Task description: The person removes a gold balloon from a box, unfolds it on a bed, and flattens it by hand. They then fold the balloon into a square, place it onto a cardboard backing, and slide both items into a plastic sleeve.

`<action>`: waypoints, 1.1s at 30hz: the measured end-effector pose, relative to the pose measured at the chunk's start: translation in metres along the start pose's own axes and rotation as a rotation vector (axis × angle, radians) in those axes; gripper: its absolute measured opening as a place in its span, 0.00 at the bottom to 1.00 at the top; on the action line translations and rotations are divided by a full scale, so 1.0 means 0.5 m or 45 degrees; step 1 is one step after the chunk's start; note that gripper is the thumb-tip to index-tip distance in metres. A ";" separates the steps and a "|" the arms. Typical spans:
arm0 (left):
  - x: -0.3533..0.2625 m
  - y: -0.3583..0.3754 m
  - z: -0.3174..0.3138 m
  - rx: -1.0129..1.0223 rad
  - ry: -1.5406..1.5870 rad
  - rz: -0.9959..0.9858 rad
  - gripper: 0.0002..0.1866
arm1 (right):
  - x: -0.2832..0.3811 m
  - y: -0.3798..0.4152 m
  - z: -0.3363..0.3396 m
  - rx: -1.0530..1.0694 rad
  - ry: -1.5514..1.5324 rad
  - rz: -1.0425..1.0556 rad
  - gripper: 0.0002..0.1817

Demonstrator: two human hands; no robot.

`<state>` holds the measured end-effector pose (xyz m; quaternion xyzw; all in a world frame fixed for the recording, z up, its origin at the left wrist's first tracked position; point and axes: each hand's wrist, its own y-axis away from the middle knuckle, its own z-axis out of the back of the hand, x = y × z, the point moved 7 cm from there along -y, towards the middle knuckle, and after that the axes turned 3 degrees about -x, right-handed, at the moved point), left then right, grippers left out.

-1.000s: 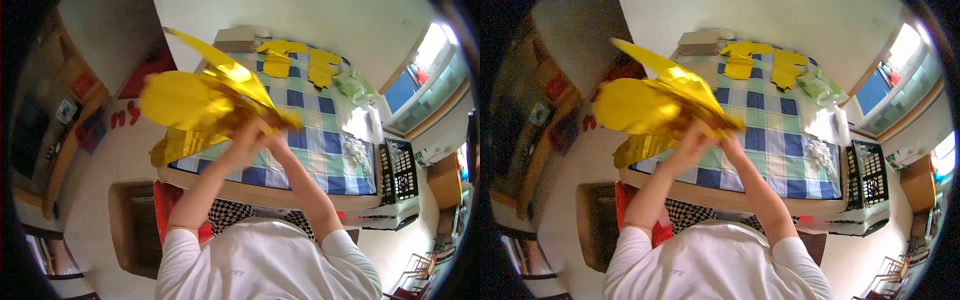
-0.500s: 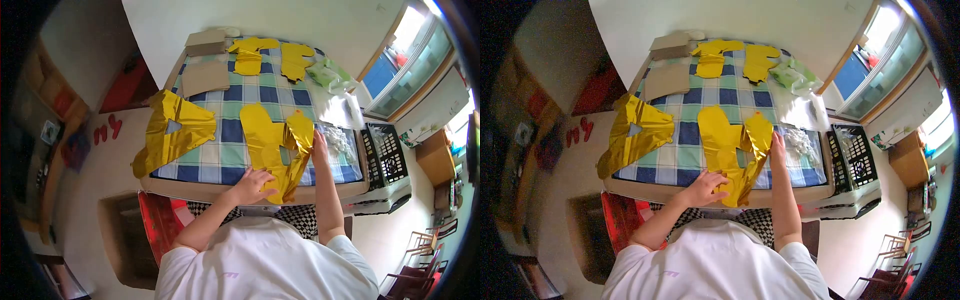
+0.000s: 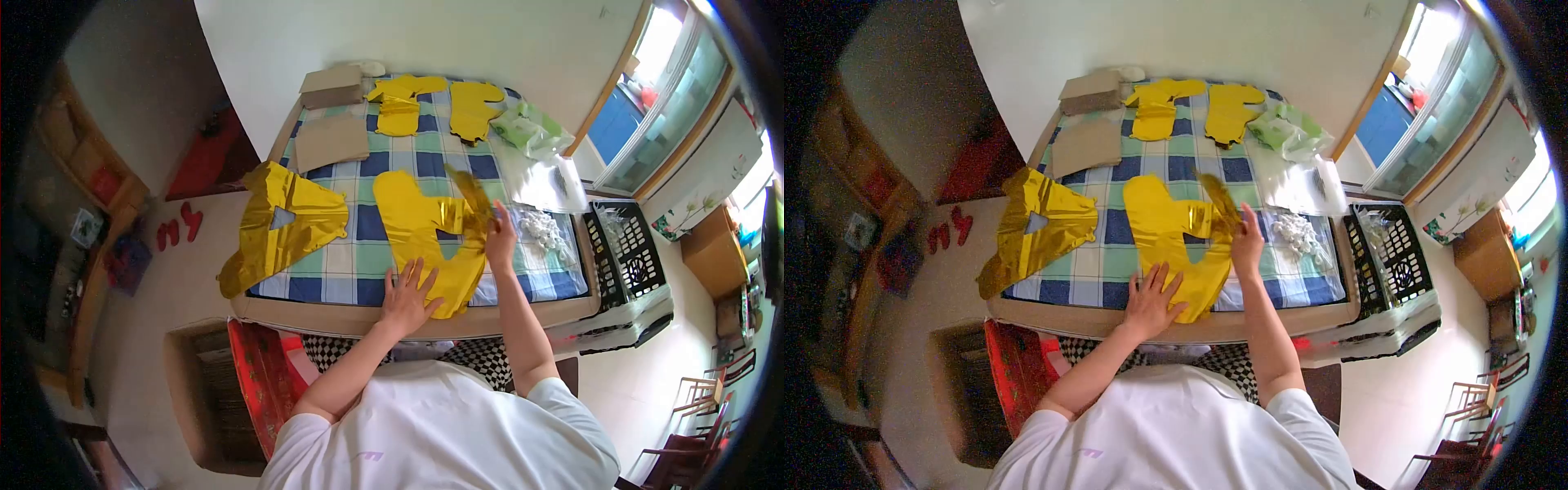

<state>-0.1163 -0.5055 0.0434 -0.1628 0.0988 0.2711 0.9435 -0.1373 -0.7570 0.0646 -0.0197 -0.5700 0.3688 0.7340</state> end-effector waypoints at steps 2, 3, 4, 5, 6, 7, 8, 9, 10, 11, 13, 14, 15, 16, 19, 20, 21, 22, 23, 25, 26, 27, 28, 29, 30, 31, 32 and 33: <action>0.006 -0.013 -0.003 0.023 -0.017 0.079 0.34 | -0.017 -0.040 0.003 -0.143 -0.401 -0.184 0.22; 0.009 -0.029 0.001 0.049 -0.011 0.121 0.34 | -0.044 -0.065 -0.001 -0.191 -0.422 -0.239 0.21; 0.010 -0.037 0.000 0.075 -0.005 0.163 0.34 | -0.094 -0.092 -0.007 -0.239 -0.443 -0.294 0.20; 0.005 -0.040 -0.002 0.057 -0.028 0.166 0.35 | -0.125 -0.104 -0.009 -0.289 -0.465 -0.351 0.20; 0.001 -0.045 -0.005 0.036 -0.053 0.167 0.35 | -0.112 -0.106 -0.002 -0.182 -0.296 -0.564 0.21; 0.002 -0.051 -0.003 0.013 -0.081 0.165 0.35 | -0.093 -0.113 0.006 -0.189 -0.159 -0.585 0.22; 0.001 -0.052 -0.003 0.000 -0.073 0.161 0.35 | -0.078 -0.115 0.013 -0.195 -0.020 -0.607 0.23; 0.000 -0.050 -0.003 -0.012 -0.063 0.157 0.35 | -0.073 -0.118 0.017 -0.202 0.122 -0.629 0.25; 0.000 -0.051 -0.002 -0.024 -0.055 0.150 0.35 | -0.108 -0.133 0.009 -0.186 0.166 -0.602 0.29; 0.002 -0.053 -0.002 -0.026 -0.046 0.150 0.34 | -0.140 -0.141 0.003 -0.204 0.222 -0.538 0.30; 0.001 -0.052 -0.003 -0.022 -0.017 0.151 0.34 | -0.142 -0.140 0.011 -0.236 0.347 -0.417 0.32; 0.001 -0.052 -0.002 -0.012 -0.010 0.157 0.34 | -0.150 -0.140 0.010 -0.191 0.329 -0.416 0.32; 0.001 -0.053 0.000 -0.001 -0.003 0.161 0.33 | -0.139 -0.137 0.010 -0.147 0.311 -0.416 0.32; 0.001 -0.054 0.003 0.007 0.003 0.167 0.33 | -0.119 -0.136 0.010 -0.102 0.293 -0.414 0.32; 0.001 -0.053 0.017 -0.071 0.043 0.131 0.31 | 0.026 -0.152 0.022 -0.347 0.547 0.276 0.30; 0.001 -0.055 0.020 -0.088 0.078 0.120 0.30 | 0.005 -0.177 0.002 -0.291 0.447 0.312 0.23; 0.001 -0.054 0.022 -0.101 0.113 0.109 0.28 | 0.000 -0.201 -0.020 -0.204 0.437 0.306 0.20; 0.002 -0.052 0.023 -0.114 0.145 0.096 0.27 | -0.001 -0.223 -0.046 -0.118 0.426 0.299 0.17; 0.005 -0.050 0.024 -0.146 0.191 0.082 0.26 | -0.004 -0.246 -0.072 -0.031 0.413 0.293 0.14; 0.010 -0.048 0.026 -0.211 0.280 0.058 0.24 | -0.031 -0.287 -0.121 0.069 0.569 0.317 0.07; 0.012 -0.046 0.034 -0.249 0.351 0.062 0.21 | -0.042 -0.310 -0.142 0.130 0.650 0.315 0.08; 0.014 -0.044 0.035 -0.248 0.399 0.066 0.21 | -0.055 -0.331 -0.164 0.192 0.731 0.310 0.08; 0.019 -0.046 0.037 -0.250 0.445 0.067 0.20 | -0.074 -0.358 -0.185 0.230 0.774 0.311 0.08; 0.027 -0.057 0.041 -0.250 0.491 0.068 0.20 | -0.084 -0.383 -0.202 0.192 0.738 0.361 0.09; 0.031 -0.076 0.058 -0.272 0.485 0.052 0.19 | -0.086 -0.398 -0.215 0.161 0.705 0.407 0.09; 0.040 -0.102 0.070 -0.298 0.491 0.044 0.19 | -0.087 -0.415 -0.227 0.128 0.671 0.456 0.10; 0.052 -0.131 0.081 -0.324 0.496 0.036 0.19 | -0.091 -0.431 -0.239 0.101 0.719 0.497 0.09; 0.062 -0.161 0.094 -0.347 0.503 0.030 0.19 | -0.078 -0.440 -0.247 0.076 0.769 0.536 0.09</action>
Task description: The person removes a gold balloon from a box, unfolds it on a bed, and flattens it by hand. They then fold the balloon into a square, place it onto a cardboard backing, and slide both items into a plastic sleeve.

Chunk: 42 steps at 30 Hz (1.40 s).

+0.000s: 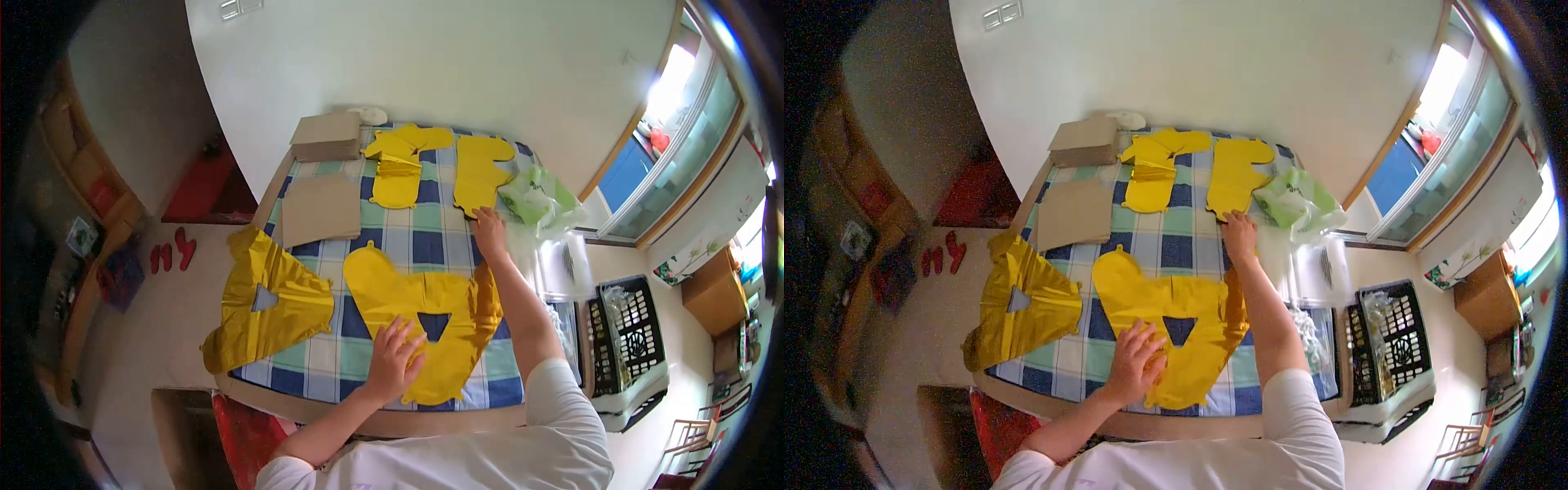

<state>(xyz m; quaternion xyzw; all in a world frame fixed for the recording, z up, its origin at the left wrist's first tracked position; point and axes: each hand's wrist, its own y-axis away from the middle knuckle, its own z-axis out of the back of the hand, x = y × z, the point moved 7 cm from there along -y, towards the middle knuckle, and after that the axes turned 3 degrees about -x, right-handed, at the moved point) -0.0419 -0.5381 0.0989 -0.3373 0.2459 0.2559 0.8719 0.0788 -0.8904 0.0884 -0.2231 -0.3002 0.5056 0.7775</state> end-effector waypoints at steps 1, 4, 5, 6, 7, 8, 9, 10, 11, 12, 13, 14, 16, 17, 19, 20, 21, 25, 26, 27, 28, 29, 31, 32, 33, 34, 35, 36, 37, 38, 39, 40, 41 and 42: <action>0.001 -0.042 0.007 -0.011 -0.036 -0.026 0.19 | 0.007 -0.015 -0.004 -0.026 0.056 0.028 0.09; 0.041 -0.164 -0.030 0.024 -0.047 -0.085 0.20 | -0.050 -0.048 -0.080 0.280 -0.112 -0.109 0.10; 0.061 -0.206 -0.056 0.066 -0.038 -0.096 0.20 | -0.066 -0.054 -0.093 0.288 -0.192 -0.173 0.10; 0.083 -0.247 -0.090 0.107 -0.024 -0.103 0.20 | -0.076 -0.057 -0.097 0.299 -0.268 -0.234 0.10; 0.104 -0.290 -0.126 0.146 -0.008 -0.109 0.20 | -0.085 -0.063 -0.099 0.312 -0.343 -0.293 0.10; 0.127 -0.336 -0.168 0.238 -0.023 -0.070 0.23 | -0.096 -0.070 -0.107 0.358 -0.341 -0.318 0.11; 0.146 -0.379 -0.211 0.330 -0.037 -0.030 0.25 | -0.107 -0.076 -0.114 0.406 -0.338 -0.342 0.12; 0.159 -0.418 -0.251 0.341 -0.087 -0.061 0.26 | -0.118 -0.082 -0.121 0.451 -0.336 -0.366 0.14; 0.170 -0.455 -0.291 0.352 -0.139 -0.094 0.28 | -0.120 -0.089 -0.115 0.456 -0.357 -0.357 0.13; 0.176 -0.482 -0.323 0.363 -0.189 -0.127 0.30 | -0.116 -0.089 -0.103 0.462 -0.377 -0.350 0.12; 0.181 -0.505 -0.346 0.393 -0.221 -0.111 0.31 | -0.119 -0.092 -0.099 0.465 -0.397 -0.342 0.11; 0.185 -0.524 -0.368 0.424 -0.254 -0.095 0.32 | -0.137 -0.091 -0.113 0.510 -0.480 -0.368 0.10; 0.182 -0.546 -0.390 0.503 -0.301 -0.063 0.33 | -0.163 -0.090 -0.132 0.597 -0.653 -0.427 0.10; 0.182 -0.549 -0.399 0.552 -0.317 -0.044 0.34 | -0.187 -0.089 -0.136 0.611 -0.800 -0.539 0.09; 0.184 -0.548 -0.412 0.535 -0.366 -0.058 0.34 | -0.178 -0.103 -0.103 0.639 -1.103 -0.770 0.08; 0.187 -0.545 -0.421 0.468 -0.397 -0.096 0.35 | -0.189 -0.114 -0.108 0.613 -1.058 -0.704 0.09; 0.187 -0.538 -0.426 0.404 -0.426 -0.134 0.35 | -0.206 -0.123 -0.115 0.587 -1.013 -0.642 0.09; 0.160 -0.557 -0.383 0.293 -0.333 -0.120 0.35 | -0.185 -0.147 -0.082 0.551 -0.692 -0.484 0.12; 0.160 -0.562 -0.389 0.232 -0.270 -0.198 0.34 | -0.179 -0.149 -0.079 0.545 -0.650 -0.462 0.12; 0.153 -0.566 -0.387 0.170 -0.205 -0.275 0.34 | -0.177 -0.149 -0.083 0.551 -0.640 -0.443 0.13; 0.159 -0.568 -0.398 0.226 -0.200 -0.236 0.34 | -0.175 -0.148 -0.085 0.559 -0.628 -0.425 0.13; 0.165 -0.569 -0.410 0.285 -0.193 -0.198 0.33 | -0.176 -0.146 -0.087 0.567 -0.615 -0.409 0.14; 0.172 -0.570 -0.431 0.355 -0.240 -0.175 0.32 | -0.174 -0.143 -0.085 0.614 -0.828 -0.673 0.12; 0.175 -0.568 -0.439 0.369 -0.294 -0.189 0.32 | -0.174 -0.140 -0.086 0.637 -0.934 -0.808 0.12; 0.177 -0.566 -0.446 0.383 -0.349 -0.202 0.32 | -0.186 -0.151 -0.091 0.615 -0.868 -0.734 0.12; 0.175 -0.566 -0.445 0.365 -0.341 -0.203 0.31 | -0.205 -0.169 -0.099 0.593 -0.803 -0.658 0.13; 0.174 -0.563 -0.443 0.349 -0.335 -0.205 0.31 | -0.226 -0.190 -0.106 0.571 -0.742 -0.584 0.13; 0.174 -0.563 -0.441 0.332 -0.333 -0.208 0.31 | -0.225 -0.236 -0.072 0.430 -0.731 -0.507 0.13; 0.176 -0.567 -0.440 0.332 -0.330 -0.206 0.30 | -0.222 -0.300 -0.033 0.286 -0.720 -0.426 0.12; 0.178 -0.567 -0.441 0.339 -0.326 -0.203 0.30 | -0.237 -0.375 0.015 -0.059 -0.390 -0.153 0.11; 0.178 -0.564 -0.443 0.349 -0.317 -0.201 0.30 | -0.198 -0.414 0.098 -0.248 -0.567 -0.299 0.11; 0.176 -0.563 -0.445 0.402 -0.355 -0.188 0.30 | -0.149 -0.437 0.185 -0.494 -0.606 -0.270 0.11; 0.171 -0.566 -0.442 0.450 -0.391 -0.175 0.29 | -0.107 -0.449 0.239 -0.561 -0.616 -0.242 0.10; 0.169 -0.568 -0.441 0.494 -0.428 -0.163 0.29 | -0.107 -0.460 0.252 -0.623 -0.706 -0.198 0.11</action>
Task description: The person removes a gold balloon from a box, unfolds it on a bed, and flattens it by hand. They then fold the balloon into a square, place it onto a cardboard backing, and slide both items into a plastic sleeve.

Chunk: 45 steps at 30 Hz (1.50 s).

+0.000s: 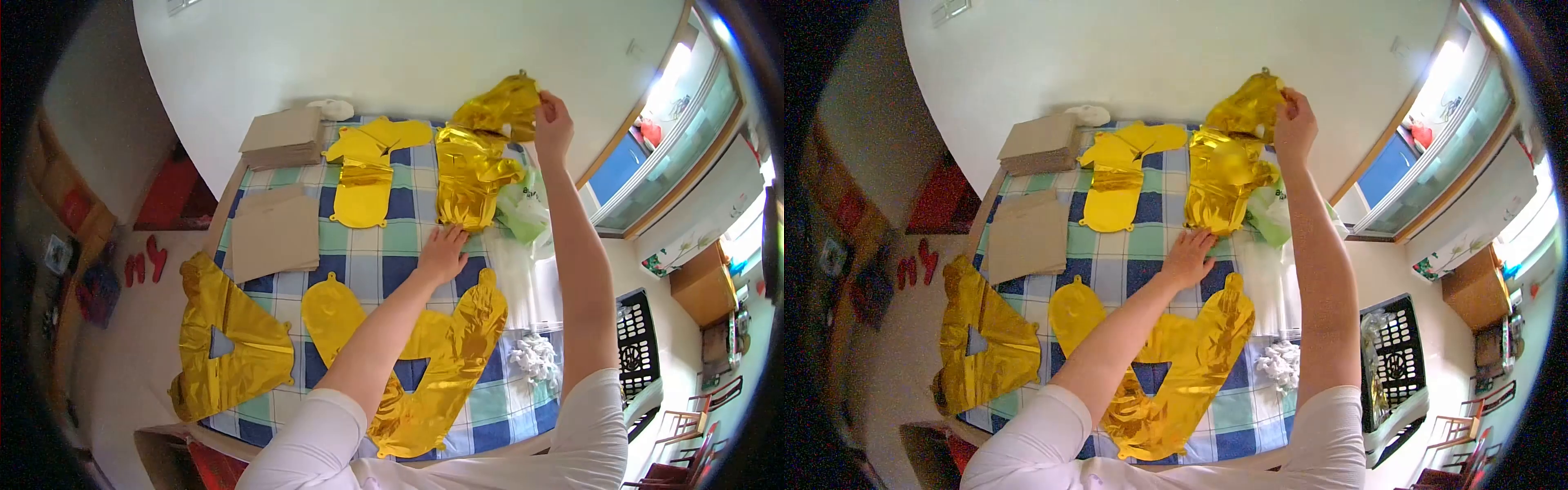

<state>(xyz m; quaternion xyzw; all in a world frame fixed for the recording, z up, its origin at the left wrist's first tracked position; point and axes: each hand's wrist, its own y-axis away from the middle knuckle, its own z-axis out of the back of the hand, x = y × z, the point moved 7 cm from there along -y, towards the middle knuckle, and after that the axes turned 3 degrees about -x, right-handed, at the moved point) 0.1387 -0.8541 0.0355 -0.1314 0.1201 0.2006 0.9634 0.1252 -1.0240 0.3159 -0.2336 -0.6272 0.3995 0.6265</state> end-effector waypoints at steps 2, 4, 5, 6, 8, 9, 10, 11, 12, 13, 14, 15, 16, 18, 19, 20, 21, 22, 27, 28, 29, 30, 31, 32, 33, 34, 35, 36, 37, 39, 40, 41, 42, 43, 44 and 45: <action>-0.001 -0.001 0.007 0.044 0.013 0.008 0.29 | 0.017 -0.026 0.019 -0.094 -0.198 0.059 0.12; -0.001 -0.003 0.008 0.058 0.029 0.013 0.30 | 0.090 -0.038 0.055 -0.180 -0.378 0.103 0.13; 0.001 -0.004 0.002 0.054 0.038 0.014 0.30 | 0.085 -0.052 0.053 -0.043 -0.140 0.081 0.12; 0.001 -0.001 0.001 0.057 0.044 0.012 0.30 | 0.098 -0.052 0.064 -0.054 -0.118 0.104 0.11; 0.000 0.005 0.009 0.021 0.095 -0.017 0.30 | 0.132 -0.060 0.096 -0.077 -0.072 0.152 0.10; -0.002 0.009 0.017 -0.001 0.122 -0.030 0.30 | 0.161 -0.045 0.109 -0.017 -0.040 0.043 0.07; -0.006 0.018 0.043 -0.082 0.168 -0.043 0.30 | 0.194 -0.023 0.117 0.020 0.137 0.208 0.06; -0.011 0.038 0.065 -0.157 0.212 -0.051 0.29 | 0.219 0.004 0.122 0.058 0.312 0.366 0.05; -0.017 0.068 0.088 -0.227 0.254 -0.059 0.29 | 0.240 0.035 0.127 0.097 0.486 0.519 0.04; -0.017 0.104 0.107 -0.258 0.268 -0.058 0.28 | 0.249 0.064 0.131 0.135 0.498 0.591 0.04; -0.017 0.151 0.124 -0.288 0.282 -0.054 0.27 | 0.249 0.097 0.131 0.176 0.509 0.662 0.03; -0.019 0.204 0.137 -0.313 0.298 -0.048 0.25 | 0.242 0.133 0.131 0.221 0.518 0.729 0.03; -0.023 0.258 0.150 -0.318 0.288 -0.040 0.25 | 0.209 0.163 0.125 0.388 0.535 0.684 0.06; -0.030 0.368 0.167 -0.322 0.271 -0.023 0.23 | 0.145 0.216 0.106 0.630 0.336 0.425 0.07; -0.021 0.406 0.170 -0.289 0.248 0.025 0.24 | 0.129 0.230 0.100 0.725 0.425 0.338 0.06; -0.014 0.437 0.172 -0.262 0.229 0.075 0.24 | 0.116 0.233 0.092 0.825 0.515 0.258 0.05; -0.011 0.465 0.176 -0.239 0.210 0.123 0.24 | 0.096 0.232 0.083 0.920 0.606 0.179 0.04; -0.019 0.498 0.192 -0.274 0.207 0.142 0.23 | 0.045 0.218 0.066 0.886 1.125 0.496 0.04; -0.044 0.641 0.221 -0.444 0.220 0.204 0.23 | 0.256 -0.061 0.263 -0.328 0.562 0.628 0.09; -0.048 0.666 0.219 -0.467 0.247 0.221 0.23 | 0.295 -0.061 0.291 -0.421 0.516 0.644 0.09; -0.056 0.682 0.220 -0.500 0.297 0.217 0.24 | 0.260 -0.046 0.271 -0.226 0.467 0.592 0.08; -0.060 0.697 0.216 -0.499 0.276 0.223 0.24 | 0.201 -0.017 0.241 -0.035 0.416 0.542 0.07; -0.067 0.710 0.207 -0.499 0.261 0.230 0.23 | 0.160 0.006 0.217 0.158 0.366 0.493 0.07; -0.073 0.718 0.198 -0.504 0.250 0.240 0.23 | 0.107 0.075 0.154 0.817 1.253 0.217 0.06; -0.076 0.721 0.192 -0.513 0.241 0.231 0.22 | 0.144 0.137 0.154 0.923 0.959 0.408 0.07; -0.075 0.724 0.188 -0.521 0.227 0.220 0.22 | 0.147 0.146 0.167 0.777 0.835 0.360 0.05; -0.076 0.729 0.183 -0.526 0.215 0.213 0.21 | 0.211 0.163 0.185 0.718 0.780 0.342 0.05; -0.079 0.732 0.178 -0.491 0.191 0.231 0.20 | 0.243 0.209 0.190 0.701 0.828 0.510 0.05; -0.075 0.723 0.178 -0.457 0.165 0.251 0.20 | 0.273 0.256 0.195 0.684 0.867 0.681 0.05; -0.069 0.717 0.176 -0.420 0.146 0.277 0.19 | 0.313 0.365 0.200 0.772 0.866 0.859 0.06; -0.067 0.720 0.174 -0.427 0.140 0.275 0.19 | 0.319 0.423 0.205 0.871 0.834 0.867 0.07; -0.065 0.720 0.171 -0.440 0.133 0.269 0.20 | 0.304 0.477 0.213 0.931 0.718 0.789 0.07; -0.067 0.720 0.170 -0.451 0.131 0.260 0.20 | 0.285 0.534 0.226 0.991 0.606 0.709 0.07; -0.070 0.721 0.176 -0.460 0.136 0.259 0.20 | 0.283 0.587 0.239 1.042 0.569 0.609 0.07; -0.071 0.721 0.175 -0.454 0.131 0.255 0.20 | 0.291 0.637 0.251 1.090 0.530 0.508 0.08; -0.071 0.721 0.172 -0.449 0.124 0.252 0.20 | 0.311 0.677 0.265 1.105 0.488 0.464 0.08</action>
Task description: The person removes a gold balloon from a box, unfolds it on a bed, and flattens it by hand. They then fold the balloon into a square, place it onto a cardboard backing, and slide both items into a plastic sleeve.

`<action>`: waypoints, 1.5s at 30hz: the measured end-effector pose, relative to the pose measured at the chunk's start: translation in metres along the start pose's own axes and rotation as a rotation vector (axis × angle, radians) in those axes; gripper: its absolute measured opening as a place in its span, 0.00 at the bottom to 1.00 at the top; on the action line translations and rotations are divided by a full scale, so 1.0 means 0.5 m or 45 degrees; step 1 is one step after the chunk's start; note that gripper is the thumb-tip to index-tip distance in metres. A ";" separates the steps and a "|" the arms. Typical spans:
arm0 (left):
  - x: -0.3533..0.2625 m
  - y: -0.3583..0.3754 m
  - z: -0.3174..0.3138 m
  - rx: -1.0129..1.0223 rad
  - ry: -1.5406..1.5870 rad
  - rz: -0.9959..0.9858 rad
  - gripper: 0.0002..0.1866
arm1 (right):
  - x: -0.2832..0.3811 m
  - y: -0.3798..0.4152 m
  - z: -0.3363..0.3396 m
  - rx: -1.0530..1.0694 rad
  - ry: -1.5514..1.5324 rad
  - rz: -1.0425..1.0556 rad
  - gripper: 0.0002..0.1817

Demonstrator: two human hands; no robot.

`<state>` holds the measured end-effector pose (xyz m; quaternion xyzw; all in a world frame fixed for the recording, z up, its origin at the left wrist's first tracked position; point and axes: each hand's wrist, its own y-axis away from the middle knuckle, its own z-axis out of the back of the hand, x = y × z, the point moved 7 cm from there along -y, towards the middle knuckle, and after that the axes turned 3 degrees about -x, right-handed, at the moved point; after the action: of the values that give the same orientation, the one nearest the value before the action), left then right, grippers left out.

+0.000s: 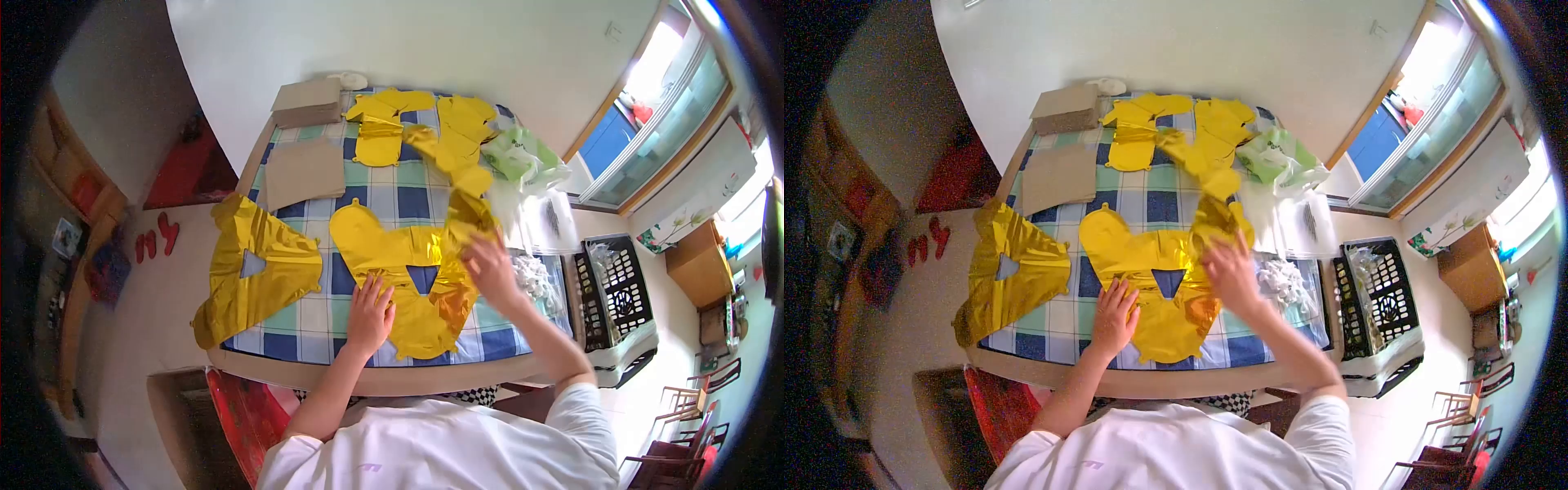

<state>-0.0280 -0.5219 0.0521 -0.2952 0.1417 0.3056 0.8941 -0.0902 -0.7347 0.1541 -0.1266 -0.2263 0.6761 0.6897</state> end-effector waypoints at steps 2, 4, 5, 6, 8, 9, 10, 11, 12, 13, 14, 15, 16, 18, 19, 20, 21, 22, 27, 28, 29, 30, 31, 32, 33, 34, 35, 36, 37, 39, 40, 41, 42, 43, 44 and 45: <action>0.004 0.002 -0.002 0.007 -0.009 -0.001 0.20 | 0.052 0.061 -0.023 -0.012 -0.189 -0.119 0.09; 0.004 0.002 -0.005 0.018 -0.008 0.002 0.20 | 0.099 0.112 -0.044 -0.049 -0.422 -0.268 0.08; 0.004 0.004 -0.005 0.022 -0.008 0.004 0.19 | 0.126 0.130 -0.045 -0.064 -0.525 -0.315 0.07; 0.004 0.004 -0.006 0.025 -0.007 0.003 0.19 | 0.158 0.137 -0.030 -0.131 -0.582 -0.292 0.09; 0.007 0.002 -0.009 0.031 -0.013 0.001 0.19 | 0.156 0.131 -0.018 -0.227 -0.695 -0.358 0.11; 0.008 0.003 -0.011 0.036 -0.018 0.001 0.19 | 0.149 0.118 -0.009 -0.275 -0.750 -0.391 0.12; 0.008 0.005 -0.013 0.046 -0.022 -0.002 0.19 | 0.128 0.067 0.025 -0.272 -0.724 -0.328 0.14; 0.008 0.005 -0.012 0.065 -0.028 0.002 0.19 | 0.090 0.007 0.051 -0.406 -0.618 -0.287 0.14; 0.008 0.000 -0.012 0.081 -0.034 0.004 0.18 | 0.040 -0.069 0.062 -0.477 -0.508 -0.263 0.12; 0.006 -0.001 -0.013 0.099 -0.039 0.008 0.18 | -0.030 -0.150 0.058 -0.392 -0.498 -0.356 0.09; 0.005 0.000 -0.011 0.063 -0.030 -0.003 0.18 | -0.087 -0.236 0.087 -0.479 -0.492 -0.276 0.07; 0.005 0.003 -0.010 0.058 -0.013 0.001 0.18 | -0.124 -0.316 0.135 -0.482 -0.385 -0.466 0.08; 0.003 0.003 -0.008 0.044 0.001 0.007 0.18 | -0.118 -0.377 0.221 -0.683 -0.372 -0.269 0.08; 0.005 -0.001 -0.003 0.002 0.010 -0.001 0.18 | -0.129 -0.464 0.345 -0.847 -0.305 -0.312 0.10; 0.004 0.000 -0.002 -0.020 0.009 -0.012 0.18 | -0.102 -0.479 0.408 -0.957 -0.176 -0.271 0.10; 0.003 0.004 -0.002 -0.039 0.010 -0.020 0.18 | -0.083 -0.488 0.447 -1.004 -0.195 -0.216 0.09; 0.003 0.006 -0.005 -0.037 0.002 -0.015 0.18 | -0.068 -0.493 0.482 -1.052 -0.213 -0.162 0.09; 0.004 0.006 -0.006 -0.034 -0.007 -0.011 0.18 | -0.058 -0.496 0.505 -1.100 -0.232 -0.108 0.10; 0.007 0.007 -0.007 -0.022 -0.014 -0.006 0.19 | -0.028 -0.433 0.504 -1.057 -0.222 0.026 0.09; 0.007 0.008 -0.008 -0.022 -0.013 -0.008 0.19 | -0.017 -0.407 0.488 -1.030 -0.183 0.099 0.08; 0.006 0.009 -0.009 -0.022 -0.011 -0.008 0.19 | 0.000 -0.377 0.473 -1.001 -0.144 0.171 0.08; 0.004 0.008 -0.008 -0.020 -0.012 -0.010 0.19 | 0.028 -0.343 0.453 -0.917 -0.151 0.158 0.06; 0.002 0.006 -0.003 -0.020 -0.013 -0.011 0.19 | 0.063 -0.303 0.430 -0.832 -0.158 0.145 0.05; 0.002 0.006 -0.002 -0.019 -0.015 -0.011 0.19 | 0.091 -0.262 0.400 -0.731 -0.212 0.133 0.06; 0.003 0.007 -0.004 -0.017 -0.019 -0.010 0.19 | 0.108 -0.223 0.364 -0.631 -0.265 0.122 0.06; 0.004 0.009 -0.006 -0.014 -0.024 -0.011 0.19 | 0.113 -0.182 0.315 -0.516 -0.298 0.235 0.09; 0.005 0.007 -0.008 -0.013 -0.031 -0.012 0.19 | 0.132 -0.141 0.271 -0.396 -0.450 0.218 0.12; 0.007 0.007 -0.008 -0.022 -0.029 -0.014 0.18 | 0.132 -0.096 0.210 -0.402 -0.554 0.214 0.13; 0.006 0.009 -0.008 -0.028 -0.026 -0.016 0.18 | 0.160 -0.059 0.181 -0.318 -0.492 0.333 0.12; 0.004 0.007 -0.008 -0.036 -0.029 -0.019 0.18 | 0.149 0.028 0.081 -0.203 -0.659 0.134 0.11; 0.003 0.009 -0.007 -0.031 -0.034 -0.018 0.17 | 0.144 0.069 0.028 -0.101 -0.711 0.048 0.10; 0.003 0.008 -0.005 -0.025 -0.043 -0.021 0.17 | 0.152 0.101 0.001 -0.045 -0.753 -0.014 0.10; 0.003 0.007 -0.003 -0.016 -0.033 -0.012 0.17 | 0.156 0.140 -0.034 0.039 -0.796 -0.044 0.12; 0.002 0.005 -0.001 -0.005 -0.023 -0.003 0.17 | 0.166 0.156 -0.053 0.124 -0.840 -0.076 0.13; 0.003 0.005 -0.002 0.009 -0.012 0.004 0.17 | 0.163 0.167 -0.065 0.201 -0.906 -0.168 0.14; 0.006 0.006 -0.004 0.013 -0.020 0.005 0.18 | 0.176 0.167 -0.059 0.278 -0.972 -0.263 0.14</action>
<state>-0.0278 -0.5199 0.0477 -0.2878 0.1370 0.3089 0.8961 -0.1507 -0.6392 0.1010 0.2307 -0.4042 0.6219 0.6297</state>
